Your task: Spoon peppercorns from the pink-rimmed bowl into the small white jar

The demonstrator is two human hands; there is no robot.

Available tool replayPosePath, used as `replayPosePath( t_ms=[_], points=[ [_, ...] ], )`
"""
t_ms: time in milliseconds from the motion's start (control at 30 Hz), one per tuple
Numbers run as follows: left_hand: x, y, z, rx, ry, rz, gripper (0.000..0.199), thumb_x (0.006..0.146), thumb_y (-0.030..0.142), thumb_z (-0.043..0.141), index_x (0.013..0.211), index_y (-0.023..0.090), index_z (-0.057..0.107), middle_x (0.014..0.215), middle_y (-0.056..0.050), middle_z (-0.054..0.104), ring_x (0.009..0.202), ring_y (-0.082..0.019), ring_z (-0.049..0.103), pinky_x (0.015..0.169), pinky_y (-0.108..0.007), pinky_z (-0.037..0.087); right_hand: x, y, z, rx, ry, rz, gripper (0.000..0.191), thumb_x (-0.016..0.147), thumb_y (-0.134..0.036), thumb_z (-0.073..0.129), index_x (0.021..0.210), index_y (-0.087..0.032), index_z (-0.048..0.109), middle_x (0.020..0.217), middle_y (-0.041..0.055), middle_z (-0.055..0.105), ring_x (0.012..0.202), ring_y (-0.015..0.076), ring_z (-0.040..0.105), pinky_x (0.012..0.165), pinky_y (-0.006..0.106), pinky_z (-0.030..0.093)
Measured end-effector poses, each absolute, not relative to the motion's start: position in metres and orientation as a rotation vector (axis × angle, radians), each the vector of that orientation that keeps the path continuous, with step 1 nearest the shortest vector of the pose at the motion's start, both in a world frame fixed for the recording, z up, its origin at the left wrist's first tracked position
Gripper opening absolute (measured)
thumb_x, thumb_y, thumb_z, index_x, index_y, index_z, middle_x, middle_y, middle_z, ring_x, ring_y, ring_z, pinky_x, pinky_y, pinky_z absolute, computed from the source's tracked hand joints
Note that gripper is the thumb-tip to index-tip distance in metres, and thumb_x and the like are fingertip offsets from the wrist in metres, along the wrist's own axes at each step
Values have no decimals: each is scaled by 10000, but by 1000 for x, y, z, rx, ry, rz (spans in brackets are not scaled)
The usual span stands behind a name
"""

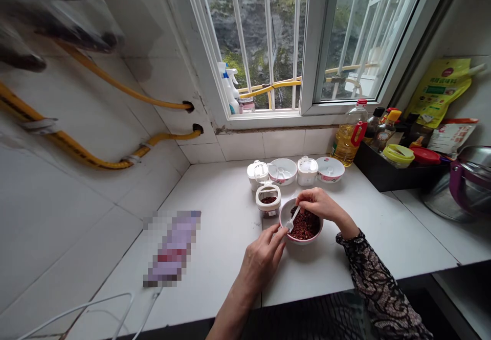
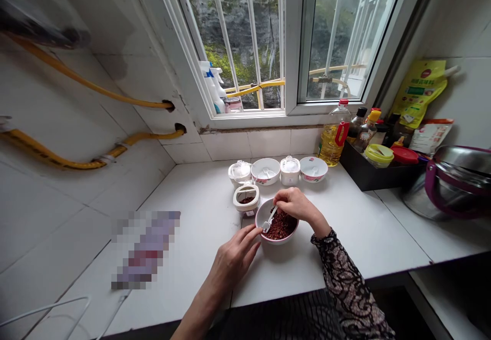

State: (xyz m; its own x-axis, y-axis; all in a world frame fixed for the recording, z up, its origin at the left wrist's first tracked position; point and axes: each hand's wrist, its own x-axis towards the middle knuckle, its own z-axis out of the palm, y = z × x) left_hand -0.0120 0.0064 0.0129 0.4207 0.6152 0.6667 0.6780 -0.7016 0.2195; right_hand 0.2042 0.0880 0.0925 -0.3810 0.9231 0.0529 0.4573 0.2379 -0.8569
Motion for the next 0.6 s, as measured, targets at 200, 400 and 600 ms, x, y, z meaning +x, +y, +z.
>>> replayPosePath(
  t_ms=[200,400,600],
  points=[
    [-12,7,12,-2588,-1193,-1141,352,936,146,463,1276,223,511,1146,-98,666,1003,-201,686,785,-286,594,209,93,89,-1270,-1793,1129,144,683,-155,540,705,-164,681,552,-14,660,558,131,590,607,236,459],
    [-12,7,13,-2580,-1178,-1136,337,939,143,454,1265,209,508,1142,-109,668,1003,-208,687,774,-294,598,213,98,89,-1282,-1665,1164,126,661,-166,547,691,-164,670,536,-13,658,558,141,600,625,245,473],
    [-12,7,14,-2579,-1190,-1130,345,935,146,464,1268,224,510,1140,-99,671,998,-202,691,776,-282,595,210,95,89,-1338,-1829,900,170,711,-154,518,716,-176,687,565,-7,669,581,149,612,635,250,466]
  ],
)
